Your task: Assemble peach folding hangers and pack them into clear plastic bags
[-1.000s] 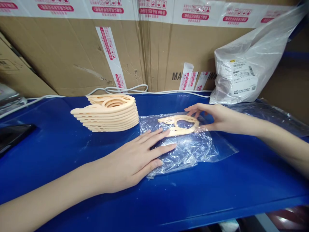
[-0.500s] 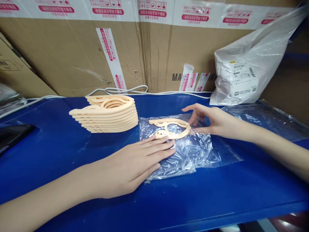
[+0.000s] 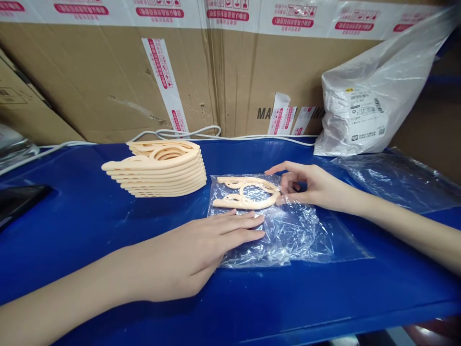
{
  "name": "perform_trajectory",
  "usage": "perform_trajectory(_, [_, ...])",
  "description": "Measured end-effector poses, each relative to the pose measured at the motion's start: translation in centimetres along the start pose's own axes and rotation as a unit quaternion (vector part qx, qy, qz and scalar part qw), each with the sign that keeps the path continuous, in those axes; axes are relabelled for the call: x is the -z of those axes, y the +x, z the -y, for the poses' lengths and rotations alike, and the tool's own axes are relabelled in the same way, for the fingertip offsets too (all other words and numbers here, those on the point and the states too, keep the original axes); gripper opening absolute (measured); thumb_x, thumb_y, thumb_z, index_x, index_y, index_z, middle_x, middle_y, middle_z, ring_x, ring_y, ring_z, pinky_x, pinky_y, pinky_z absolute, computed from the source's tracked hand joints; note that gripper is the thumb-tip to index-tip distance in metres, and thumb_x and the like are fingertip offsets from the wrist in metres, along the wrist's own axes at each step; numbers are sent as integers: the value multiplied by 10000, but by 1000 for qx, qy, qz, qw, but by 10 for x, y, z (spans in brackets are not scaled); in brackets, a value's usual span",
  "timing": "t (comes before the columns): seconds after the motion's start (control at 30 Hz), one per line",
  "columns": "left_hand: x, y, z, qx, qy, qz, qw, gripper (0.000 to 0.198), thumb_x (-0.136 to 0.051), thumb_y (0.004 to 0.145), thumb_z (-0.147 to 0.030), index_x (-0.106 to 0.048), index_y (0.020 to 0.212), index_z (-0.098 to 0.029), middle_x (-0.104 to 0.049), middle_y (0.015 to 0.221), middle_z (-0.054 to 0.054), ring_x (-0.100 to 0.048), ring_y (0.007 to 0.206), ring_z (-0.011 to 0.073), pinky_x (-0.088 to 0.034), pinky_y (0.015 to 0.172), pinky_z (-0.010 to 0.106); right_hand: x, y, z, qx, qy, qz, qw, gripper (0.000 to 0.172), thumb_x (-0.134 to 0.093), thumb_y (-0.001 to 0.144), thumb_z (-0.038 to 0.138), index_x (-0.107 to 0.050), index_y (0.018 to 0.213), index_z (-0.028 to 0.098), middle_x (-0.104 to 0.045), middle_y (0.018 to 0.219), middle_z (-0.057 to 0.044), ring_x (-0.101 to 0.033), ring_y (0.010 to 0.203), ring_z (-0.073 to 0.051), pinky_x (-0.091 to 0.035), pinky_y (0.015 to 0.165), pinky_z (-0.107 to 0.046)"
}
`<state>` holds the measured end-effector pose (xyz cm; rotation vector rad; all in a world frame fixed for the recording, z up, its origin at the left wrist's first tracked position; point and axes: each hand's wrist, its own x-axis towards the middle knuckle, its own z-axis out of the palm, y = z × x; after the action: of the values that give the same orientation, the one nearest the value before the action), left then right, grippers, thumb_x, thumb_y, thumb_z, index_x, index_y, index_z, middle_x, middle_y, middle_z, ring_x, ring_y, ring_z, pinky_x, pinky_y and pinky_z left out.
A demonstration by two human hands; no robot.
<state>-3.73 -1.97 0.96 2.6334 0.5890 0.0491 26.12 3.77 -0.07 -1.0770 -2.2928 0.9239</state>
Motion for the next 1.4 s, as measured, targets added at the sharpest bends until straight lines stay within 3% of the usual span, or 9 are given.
perform_trajectory(0.13, [1, 0, -2, -6, 24, -8, 1000, 674, -399, 853, -13, -385, 1484, -249, -316, 1598, -14, -301, 1470, 163, -303, 1213, 355, 4, -2, 6, 1, -37, 10, 999, 577, -714, 821, 463, -513, 1299, 209, -645, 741, 30, -577, 661, -136, -424, 609, -303])
perform_trajectory(0.23, [-2, -1, -2, -27, 58, -32, 997, 655, -412, 845, -40, -398, 1475, -220, -326, 1596, 21, -243, 1494, 210, -250, 1234, 431, 10, -3, 10, -7, -57, -22, 998, 617, -739, 793, 478, -517, 1307, 216, -707, 806, -5, -625, 698, -163, -429, 598, -312])
perform_trajectory(0.4, [-6, 0, 1, 4, 58, -92, 994, 476, -377, 983, -170, -462, 1428, -315, -316, 1602, -24, -210, 1505, 232, -226, 1240, 462, 9, -3, 10, -35, 30, -33, 998, 528, -758, 777, 427, -564, 1221, 216, -756, 891, -35, -695, 781, -192, -505, 688, -345])
perform_trajectory(0.53, [-6, 0, 3, 1, 39, -83, 996, 459, -364, 1002, -193, -457, 1432, -326, -284, 1615, -39, -229, 1499, 225, -217, 1242, 461, 3, -3, 8, -50, 68, -34, 996, 443, -748, 789, 395, -600, 1170, 225, -757, 838, -14, -711, 791, -190, -544, 769, -372])
perform_trajectory(0.77, [-4, -1, 3, 4, 51, -78, 996, 469, -365, 996, -181, -452, 1434, -325, -277, 1617, -47, -221, 1502, 215, -223, 1240, 454, 4, -1, 7, -46, 85, -31, 995, 495, -752, 784, 423, -607, 1188, 176, -755, 854, -43, -714, 806, -201, -543, 783, -377])
perform_trajectory(0.93, [-3, 0, 2, 2, 51, -77, 996, 460, -360, 998, -190, -462, 1428, -315, -287, 1614, -35, -236, 1497, 215, -230, 1237, 459, 6, -2, 5, -28, 63, -3, 998, 466, -733, 812, 414, -601, 1213, 218, -742, 884, -22, -695, 813, -182, -531, 752, -348])
perform_trajectory(1.13, [-4, -1, 2, 3, 39, -84, 996, 475, -357, 992, -172, -464, 1429, -325, -285, 1614, -38, -241, 1496, 220, -239, 1237, 451, 6, -2, 6, -37, 72, -13, 997, 480, -727, 812, 420, -592, 1220, 206, -750, 883, -32, -701, 825, -189, -536, 802, -373])
perform_trajectory(1.4, [-7, -3, 0, 0, 68, -70, 995, 650, -379, 880, -51, -391, 1482, -294, -289, 1612, -31, -250, 1493, 205, -272, 1226, 424, 13, -4, 9, -44, 24, -5, 999, 439, -697, 828, 424, -583, 1208, 234, -760, 874, -8, -710, 800, -185, -551, 787, -369])
